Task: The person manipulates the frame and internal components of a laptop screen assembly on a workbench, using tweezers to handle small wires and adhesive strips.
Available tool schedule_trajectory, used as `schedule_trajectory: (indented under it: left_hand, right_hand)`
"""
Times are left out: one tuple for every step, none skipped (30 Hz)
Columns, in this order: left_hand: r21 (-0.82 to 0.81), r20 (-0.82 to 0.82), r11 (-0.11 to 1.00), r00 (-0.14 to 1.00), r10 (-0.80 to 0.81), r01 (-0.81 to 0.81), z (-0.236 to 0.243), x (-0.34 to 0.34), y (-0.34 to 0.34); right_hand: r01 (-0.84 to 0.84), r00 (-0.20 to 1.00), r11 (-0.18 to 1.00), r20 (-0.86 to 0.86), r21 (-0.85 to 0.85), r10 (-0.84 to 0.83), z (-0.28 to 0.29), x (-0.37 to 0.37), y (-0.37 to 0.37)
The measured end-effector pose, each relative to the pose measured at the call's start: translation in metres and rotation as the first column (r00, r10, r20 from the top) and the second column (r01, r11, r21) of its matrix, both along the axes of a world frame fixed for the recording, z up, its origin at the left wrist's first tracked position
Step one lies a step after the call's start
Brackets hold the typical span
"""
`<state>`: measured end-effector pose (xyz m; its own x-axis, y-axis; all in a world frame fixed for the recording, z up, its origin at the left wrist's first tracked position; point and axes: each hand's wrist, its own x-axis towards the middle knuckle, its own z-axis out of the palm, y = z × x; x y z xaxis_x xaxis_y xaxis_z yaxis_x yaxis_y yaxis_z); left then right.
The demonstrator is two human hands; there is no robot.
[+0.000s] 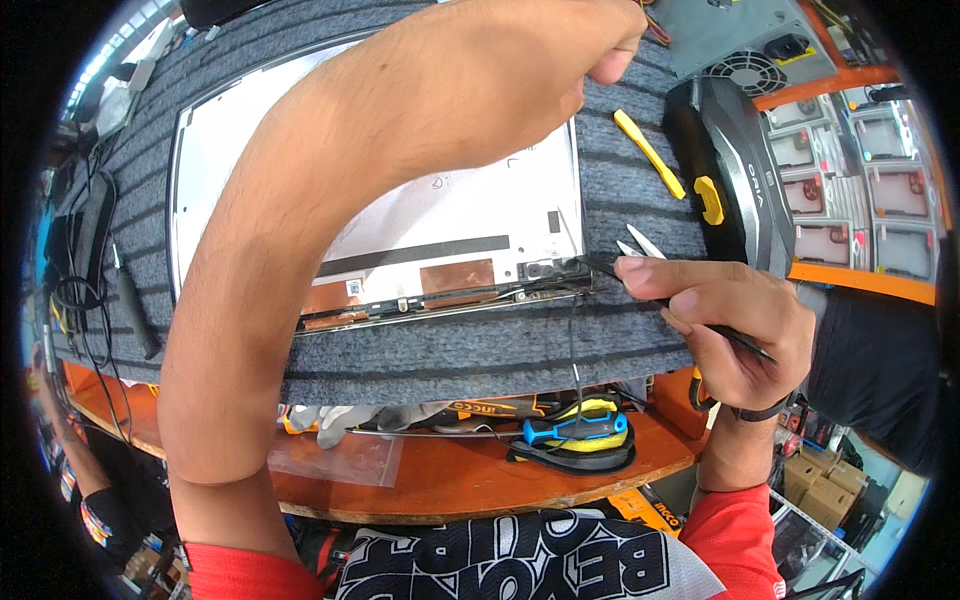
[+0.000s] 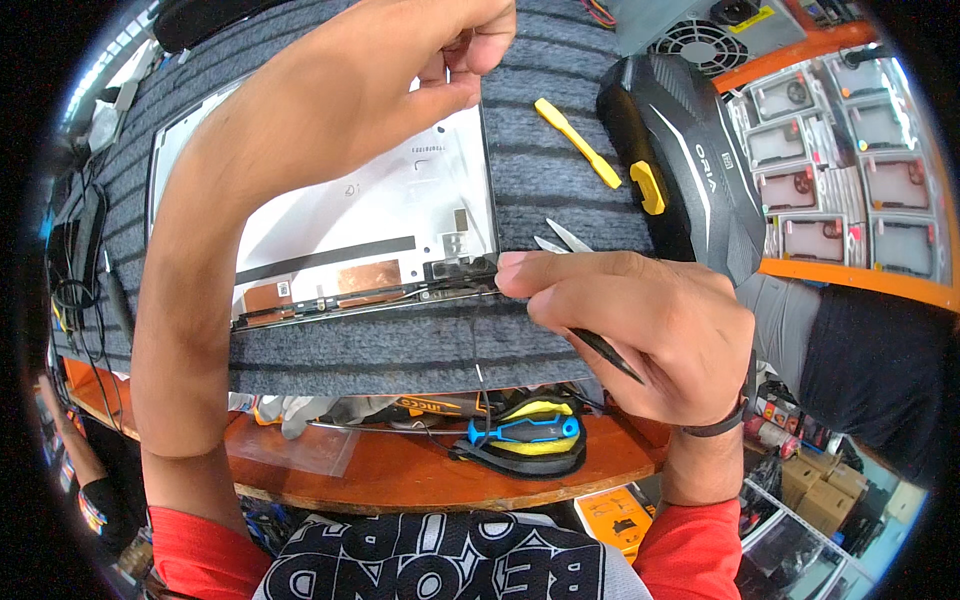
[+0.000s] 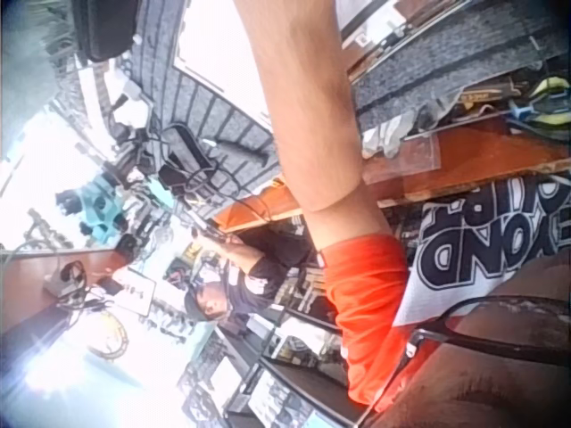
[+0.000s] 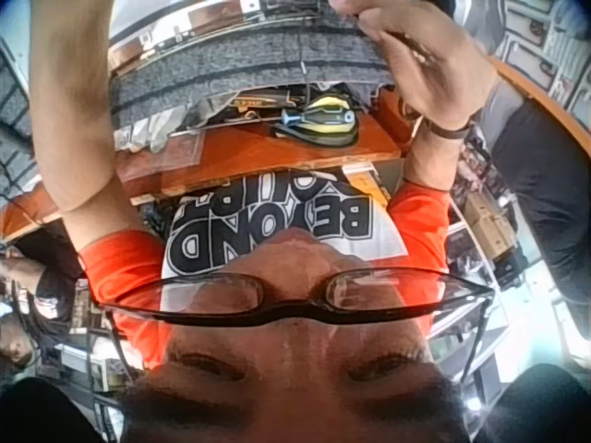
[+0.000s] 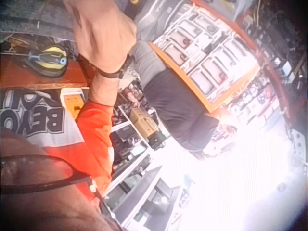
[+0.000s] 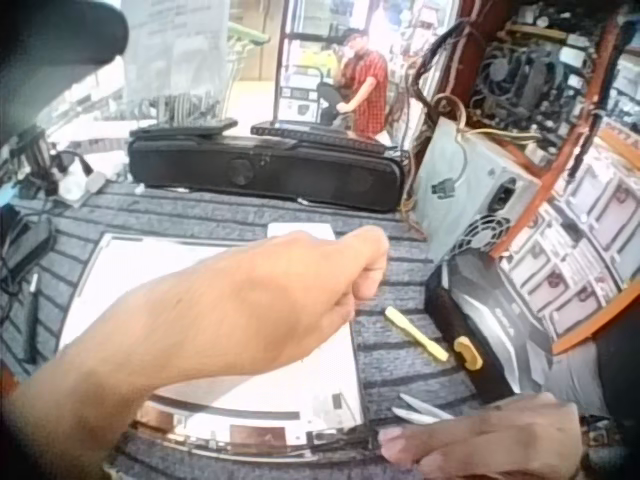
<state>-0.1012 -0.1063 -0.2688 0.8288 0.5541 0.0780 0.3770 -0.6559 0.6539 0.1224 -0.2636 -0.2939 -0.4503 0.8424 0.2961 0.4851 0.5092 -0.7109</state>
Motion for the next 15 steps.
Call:
schedule_trajectory:
  left_hand:
    - [-0.024, -0.023, 1.000, 1.000, -0.006, 0.005, 0.000, 0.002, 0.003]
    - [-0.022, -0.045, 1.000, 0.999, -0.004, 0.003, 0.001, 0.004, 0.004]
    - [-0.032, -0.092, 0.999, 0.996, 0.020, -0.023, 0.003, 0.008, 0.004]
    - [-0.040, -0.140, 0.998, 0.989, 0.042, -0.048, 0.006, 0.011, 0.005]
    - [-0.057, -0.210, 0.994, 0.974, 0.081, -0.095, 0.011, 0.018, 0.007]
    - [-0.039, -0.205, 0.995, 0.976, 0.080, -0.090, 0.009, 0.019, 0.007]
    - [-0.020, -0.199, 0.996, 0.977, 0.079, -0.085, 0.007, 0.021, 0.008]
    - [0.036, -0.121, 0.999, 0.992, 0.039, -0.035, -0.002, 0.013, 0.008]
    - [0.059, -0.086, 0.998, 0.996, 0.017, -0.012, -0.004, 0.011, 0.009]
    - [0.084, -0.053, 0.996, 0.999, -0.006, 0.010, -0.006, 0.009, 0.009]
    - [0.073, -0.061, 0.997, 0.998, -0.008, 0.012, -0.005, 0.009, 0.010]
    - [0.069, -0.062, 0.998, 0.998, -0.007, 0.011, -0.005, 0.010, 0.011]
    - [0.066, -0.063, 0.998, 0.998, -0.006, 0.011, -0.005, 0.010, 0.011]
    - [0.070, -0.056, 0.998, 0.998, -0.003, 0.007, -0.006, 0.011, 0.011]
    - [0.072, -0.066, 0.997, 0.998, 0.007, -0.003, -0.008, 0.012, 0.012]
  right_hand:
    - [0.009, 1.000, 1.000, -0.002, -0.004, -0.009, 0.000, 0.000, 0.000]
    - [0.017, 1.000, 1.000, -0.004, -0.007, -0.017, -0.001, 0.000, 0.000]
    - [0.019, 1.000, 1.000, -0.012, -0.007, -0.019, -0.001, -0.001, 0.000]
    - [0.020, 1.000, 1.000, -0.022, -0.006, -0.020, -0.002, -0.001, 0.000]
    - [0.020, 0.999, 1.000, -0.033, -0.005, -0.021, -0.002, -0.002, 0.000]
    - [0.024, 0.999, 1.000, -0.044, -0.004, -0.024, -0.003, -0.001, 0.000]
    - [0.026, 0.999, 1.000, -0.048, -0.003, -0.026, -0.004, -0.001, 0.000]
    - [0.028, 0.998, 1.000, -0.051, -0.002, -0.028, -0.004, -0.001, -0.001]
    - [0.027, 0.999, 1.000, -0.047, -0.001, -0.027, -0.004, -0.001, -0.001]
    - [0.024, 0.999, 1.000, -0.041, 0.001, -0.024, -0.003, -0.001, -0.001]
    - [0.022, 0.999, 1.000, -0.035, 0.003, -0.022, -0.003, -0.001, -0.001]
    - [0.018, 0.999, 1.000, -0.028, 0.007, -0.018, -0.002, -0.001, 0.000]
    - [0.015, 1.000, 1.000, -0.024, 0.009, -0.015, -0.002, -0.001, 0.000]
    - [0.013, 1.000, 1.000, -0.019, 0.012, -0.012, -0.002, -0.001, 0.000]
    - [0.011, 1.000, 1.000, -0.019, 0.012, -0.011, -0.002, -0.001, 0.000]
